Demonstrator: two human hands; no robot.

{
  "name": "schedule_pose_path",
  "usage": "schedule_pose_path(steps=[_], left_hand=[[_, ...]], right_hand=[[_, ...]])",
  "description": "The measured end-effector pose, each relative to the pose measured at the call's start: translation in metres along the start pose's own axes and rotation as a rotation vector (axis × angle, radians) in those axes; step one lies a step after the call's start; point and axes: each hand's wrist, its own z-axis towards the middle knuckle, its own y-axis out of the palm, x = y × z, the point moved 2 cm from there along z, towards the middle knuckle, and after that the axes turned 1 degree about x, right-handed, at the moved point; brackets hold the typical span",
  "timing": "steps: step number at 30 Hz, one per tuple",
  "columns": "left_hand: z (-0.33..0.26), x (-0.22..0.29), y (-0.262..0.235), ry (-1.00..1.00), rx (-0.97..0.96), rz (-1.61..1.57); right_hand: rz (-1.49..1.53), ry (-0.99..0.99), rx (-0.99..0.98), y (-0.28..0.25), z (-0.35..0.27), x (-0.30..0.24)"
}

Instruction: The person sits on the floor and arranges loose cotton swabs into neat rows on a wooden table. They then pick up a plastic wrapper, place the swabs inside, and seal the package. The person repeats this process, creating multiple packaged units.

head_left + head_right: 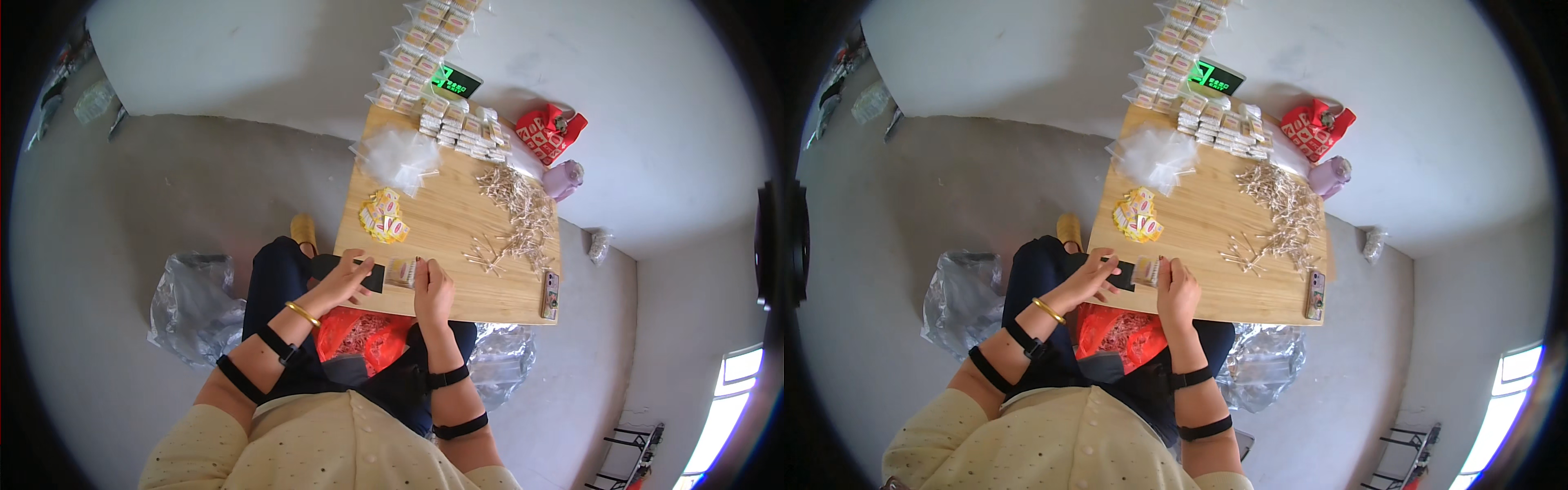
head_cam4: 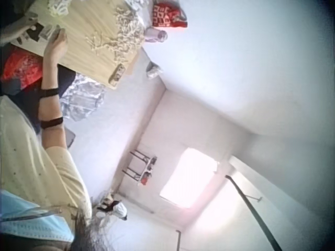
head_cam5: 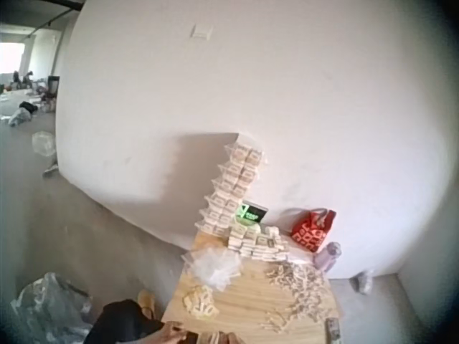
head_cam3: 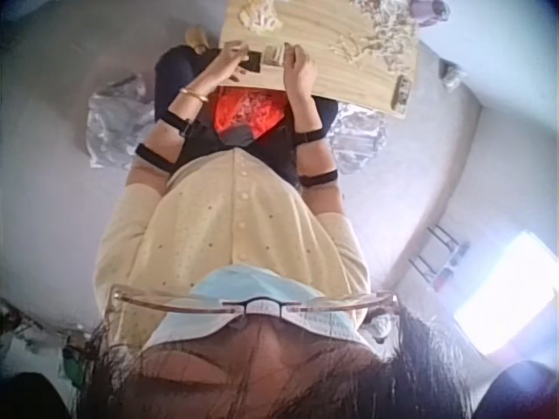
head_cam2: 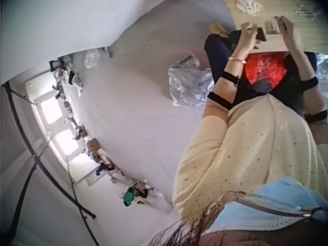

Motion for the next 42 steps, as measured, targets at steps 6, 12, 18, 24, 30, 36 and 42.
schedule_pose_path(steps=[6,12,18,24,30,36,42], left_hand=[[0.002,-0.035,-0.022,-0.011,-0.097,0.168],[-0.003,-0.047,-0.032,-0.022,-0.058,0.128],[-0.001,-0.029,-0.018,0.045,-0.127,0.191],[0.002,-0.011,-0.005,0.078,-0.082,0.058],[-0.020,0.056,0.034,0.376,-0.055,-0.331],[-0.087,0.132,0.053,0.912,0.070,0.173],[-0.125,0.151,0.064,1.314,0.156,0.807]], right_hand=[[-0.281,-0.057,0.050,0.035,-0.014,0.067],[-0.238,0.027,0.099,0.008,-0.005,0.044],[-0.335,0.066,-0.039,0.021,-0.031,0.086],[0.026,0.127,0.037,-0.006,-0.007,0.048],[0.501,0.027,0.020,-0.042,-0.003,-0.036],[0.745,-0.116,0.055,-0.095,-0.007,-0.034],[0.515,-0.410,-0.003,-0.151,-0.004,-0.103]])
